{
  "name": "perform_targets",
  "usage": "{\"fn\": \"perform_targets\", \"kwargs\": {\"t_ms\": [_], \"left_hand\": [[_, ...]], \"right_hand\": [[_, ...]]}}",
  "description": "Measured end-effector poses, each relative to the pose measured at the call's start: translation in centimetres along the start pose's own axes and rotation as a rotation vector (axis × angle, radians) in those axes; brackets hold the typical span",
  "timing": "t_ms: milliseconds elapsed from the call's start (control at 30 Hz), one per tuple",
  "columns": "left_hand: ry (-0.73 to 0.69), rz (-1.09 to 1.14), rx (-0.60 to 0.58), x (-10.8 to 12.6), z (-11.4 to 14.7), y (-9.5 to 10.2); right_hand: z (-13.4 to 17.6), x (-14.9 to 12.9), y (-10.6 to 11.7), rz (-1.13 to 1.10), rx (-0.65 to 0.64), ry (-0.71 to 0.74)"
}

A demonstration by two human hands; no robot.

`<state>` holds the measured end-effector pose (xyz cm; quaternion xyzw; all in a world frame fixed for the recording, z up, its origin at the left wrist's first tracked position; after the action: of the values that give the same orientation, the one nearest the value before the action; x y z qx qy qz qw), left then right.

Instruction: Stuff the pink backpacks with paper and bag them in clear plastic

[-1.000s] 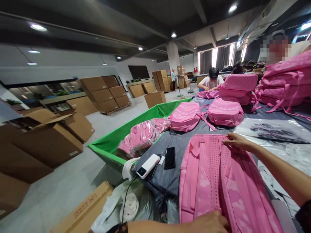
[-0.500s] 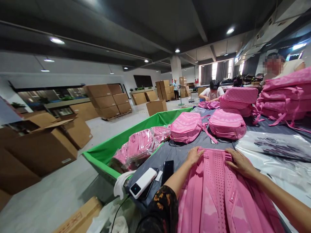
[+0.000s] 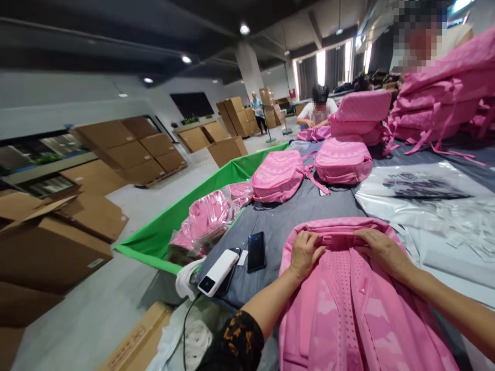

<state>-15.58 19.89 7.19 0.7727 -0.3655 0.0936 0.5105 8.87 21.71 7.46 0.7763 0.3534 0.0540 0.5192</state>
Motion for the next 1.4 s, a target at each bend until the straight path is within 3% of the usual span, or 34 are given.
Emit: {"fn": "perform_targets", "kwargs": {"t_ms": [67, 167, 267, 367, 500, 600, 700, 833, 967, 1067, 1233, 1400], "left_hand": [[-0.007, -0.001, -0.109, -0.8, -0.5, -1.2], [0.046, -0.04, -0.274, -2.8, -4.0, -3.4], [0.144, -0.115, -0.346, -4.8, -8.5, -4.6], [0.175, -0.12, -0.388, -4.7, -10.9, -4.4], [0.153, -0.126, -0.369, -1.1, -10.0, -4.3], [0.16, -0.041, -0.455, 2.0, -7.6, -6.5], [0.239, 0.008, -0.57, 2.9, -5.7, -8.8], [0.261, 0.004, -0.556, 2.0, -6.1, -8.8], [0.288, -0.021, -0.52, 0.3, -7.5, -7.9], [0.342, -0.077, -0.411, -1.4, -7.9, -7.4], [0.238, -0.069, -0.334, -2.0, -7.7, -7.7], [0.216, -0.064, -0.34, -1.8, -9.3, -7.8]], "right_hand": [[-0.2, 0.7, -0.6, -0.01, -0.1, -0.05], [-2.7, 3.2, -2.6, 0.013, -0.239, -0.181], [-5.9, 6.1, -4.1, 0.051, -0.268, -0.289], [-7.7, 7.6, -4.5, 0.036, -0.252, -0.298], [-7.6, 7.8, -4.5, -0.006, -0.21, -0.305], [-7.1, 6.7, -4.8, 0.029, -0.153, -0.333], [-6.9, 4.9, -4.5, 0.11, -0.132, -0.306], [-7.7, 4.9, -1.7, 0.234, -0.147, -0.234], [-10.1, 8.9, 0.6, 0.327, -0.24, -0.323], [-13.1, 11.3, -1.1, 0.341, -0.361, -0.329], [-18.3, 12.7, -5.0, 0.379, -0.567, -0.27], [-18.6, 13.1, -4.1, 0.422, -0.601, -0.276]]}}
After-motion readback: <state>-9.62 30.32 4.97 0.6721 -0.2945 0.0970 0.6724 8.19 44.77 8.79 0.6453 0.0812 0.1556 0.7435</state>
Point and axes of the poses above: each hand's wrist, its own z-axis away from the middle knuckle, its own y-axis out of the back of the hand, x = y × z, the point moved 6 cm from there along -z, towards the middle knuckle, and after that the axes turned 6 degrees about z, right-handed, at the moved point
